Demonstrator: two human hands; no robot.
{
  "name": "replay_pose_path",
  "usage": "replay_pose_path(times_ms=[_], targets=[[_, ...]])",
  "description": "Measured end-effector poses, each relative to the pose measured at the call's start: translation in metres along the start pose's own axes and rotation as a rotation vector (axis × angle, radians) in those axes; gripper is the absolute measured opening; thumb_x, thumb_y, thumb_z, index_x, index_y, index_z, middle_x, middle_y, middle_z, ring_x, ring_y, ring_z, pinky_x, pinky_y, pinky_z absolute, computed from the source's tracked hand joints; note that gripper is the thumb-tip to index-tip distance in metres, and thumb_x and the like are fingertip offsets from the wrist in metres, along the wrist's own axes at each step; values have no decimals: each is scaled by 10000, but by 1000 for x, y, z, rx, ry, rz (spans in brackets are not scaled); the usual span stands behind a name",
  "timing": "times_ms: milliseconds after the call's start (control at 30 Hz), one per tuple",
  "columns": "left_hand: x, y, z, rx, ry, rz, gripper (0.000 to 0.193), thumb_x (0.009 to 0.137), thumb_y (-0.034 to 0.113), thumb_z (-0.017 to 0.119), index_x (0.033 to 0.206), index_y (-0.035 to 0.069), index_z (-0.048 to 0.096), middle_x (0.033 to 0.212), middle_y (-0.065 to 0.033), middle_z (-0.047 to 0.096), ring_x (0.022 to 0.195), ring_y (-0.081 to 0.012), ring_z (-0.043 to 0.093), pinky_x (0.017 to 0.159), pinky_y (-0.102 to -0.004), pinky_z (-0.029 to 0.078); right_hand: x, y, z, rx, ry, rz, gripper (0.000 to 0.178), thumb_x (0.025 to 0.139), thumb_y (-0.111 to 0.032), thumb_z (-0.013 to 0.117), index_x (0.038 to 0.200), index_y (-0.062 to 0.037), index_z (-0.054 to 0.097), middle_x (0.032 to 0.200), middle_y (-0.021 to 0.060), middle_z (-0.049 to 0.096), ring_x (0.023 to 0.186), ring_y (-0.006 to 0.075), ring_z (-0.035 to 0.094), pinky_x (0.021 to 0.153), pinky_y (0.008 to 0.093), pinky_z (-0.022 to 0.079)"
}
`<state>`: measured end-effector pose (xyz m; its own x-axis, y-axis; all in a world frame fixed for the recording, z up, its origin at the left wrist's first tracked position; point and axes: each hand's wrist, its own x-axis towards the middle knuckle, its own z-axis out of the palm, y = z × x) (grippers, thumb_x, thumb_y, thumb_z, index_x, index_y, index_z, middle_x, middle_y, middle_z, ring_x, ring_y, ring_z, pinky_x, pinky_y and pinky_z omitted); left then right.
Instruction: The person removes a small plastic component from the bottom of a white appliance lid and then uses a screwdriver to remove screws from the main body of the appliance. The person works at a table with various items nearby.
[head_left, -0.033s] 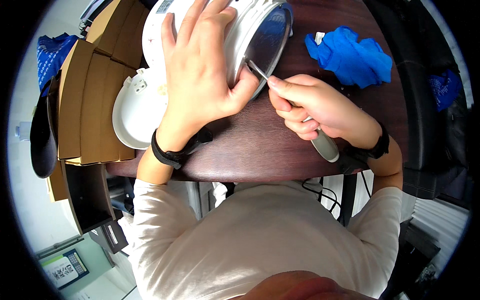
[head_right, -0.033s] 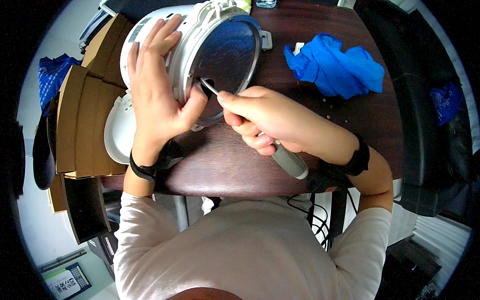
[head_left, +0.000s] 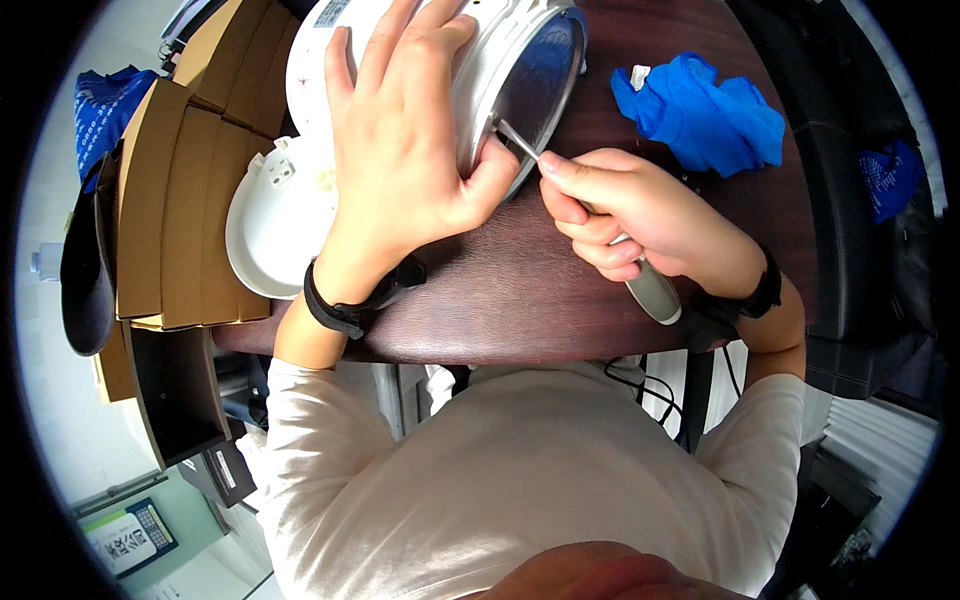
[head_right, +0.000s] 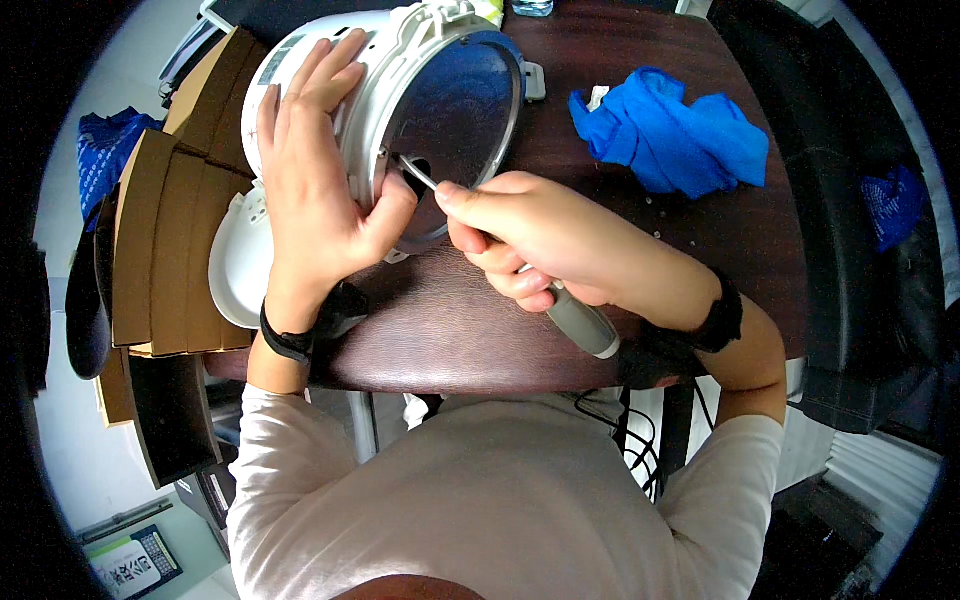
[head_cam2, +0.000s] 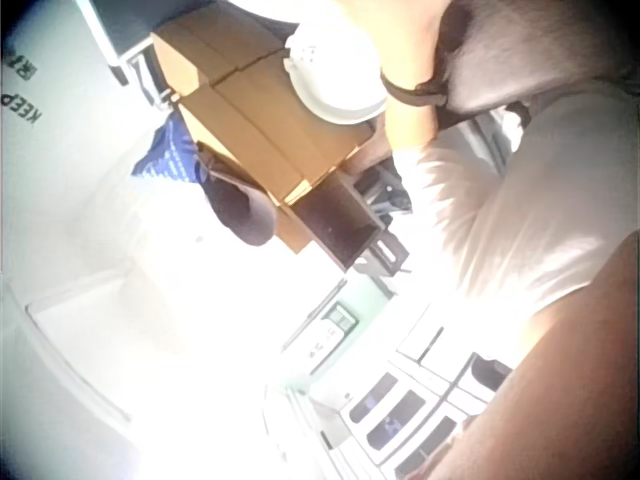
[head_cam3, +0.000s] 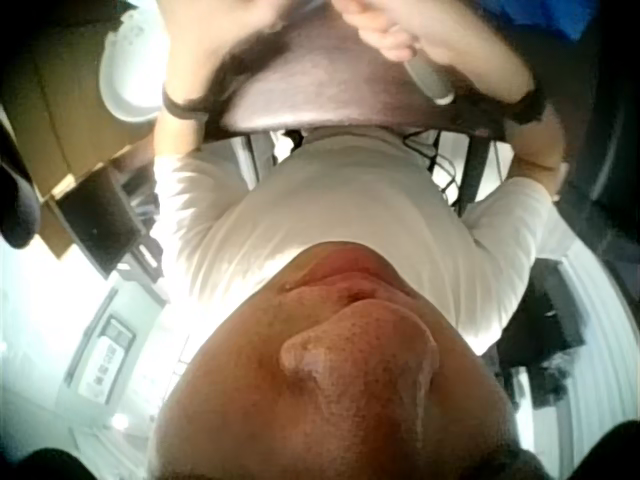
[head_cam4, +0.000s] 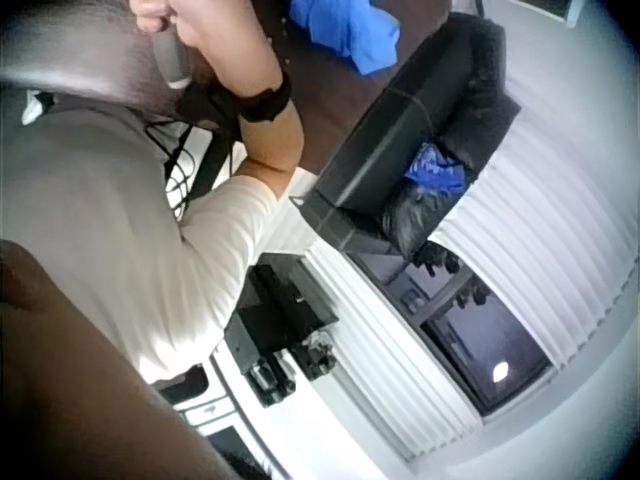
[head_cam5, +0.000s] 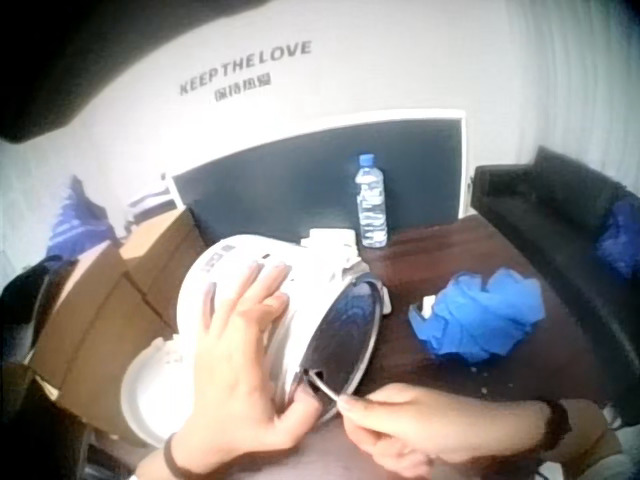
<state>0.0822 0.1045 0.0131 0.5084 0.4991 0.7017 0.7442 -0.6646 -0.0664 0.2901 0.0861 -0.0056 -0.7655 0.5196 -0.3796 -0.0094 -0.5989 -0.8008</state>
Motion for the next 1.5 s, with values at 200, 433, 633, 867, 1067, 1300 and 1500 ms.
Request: replay_pose_path(times_ms=[200,433,633,867,1067,1300,1500], targets=[[0,2,-1,39,-19,-31,738,608,251,571,1316,54,509,1378,-158,505,1315,-361,426,1094,-554,205,-13,-5,3,-3,-12,-6,467,1014,-461,403,702,-113,422,495,-82,266,389,38,278,363,221,253],[-4,6,4,61,27,-48,736,605,242,568,1318,62,535,1373,-162,509,1309,-354,434,1088,-524,205,-12,-5,10,-14,-2,-3,464,1042,-415,342,699,-108,398,502,-60,264,374,43,257,362,216,216],[-8,8,5,70,68,-57,726,600,225,566,1303,50,544,1355,-174,522,1293,-354,451,1076,-515,220,-12,-5,18,19,32,37,466,1040,-426,345,698,-113,393,506,-63,262,378,39,256,364,214,214],[-9,11,6,86,80,-47,729,592,209,559,1299,33,542,1353,-181,520,1286,-361,454,1074,-529,224,-6,5,15,-235,103,-152,430,1046,-358,370,703,-103,410,500,-49,300,389,61,308,374,237,265],[-10,11,5,98,63,-63,739,586,213,555,1303,34,539,1365,-185,509,1292,-367,445,1081,-528,215,3,13,8,-1218,599,-656,312,966,-267,540,749,-46,574,531,153,531,482,300,568,445,374,436],[-9,10,4,91,53,-52,738,587,215,560,1302,36,540,1366,-180,508,1300,-364,437,1083,-525,212,-6,1,5,-1619,767,-748,306,951,-286,564,749,-57,578,544,148,560,523,309,598,460,398,444],[-8,10,6,92,59,-56,733,598,214,565,1309,40,533,1369,-171,509,1302,-359,436,1079,-520,214,-8,-2,-4,-827,318,-451,413,997,-340,488,705,-50,513,469,54,435,389,181,432,400,326,371]])
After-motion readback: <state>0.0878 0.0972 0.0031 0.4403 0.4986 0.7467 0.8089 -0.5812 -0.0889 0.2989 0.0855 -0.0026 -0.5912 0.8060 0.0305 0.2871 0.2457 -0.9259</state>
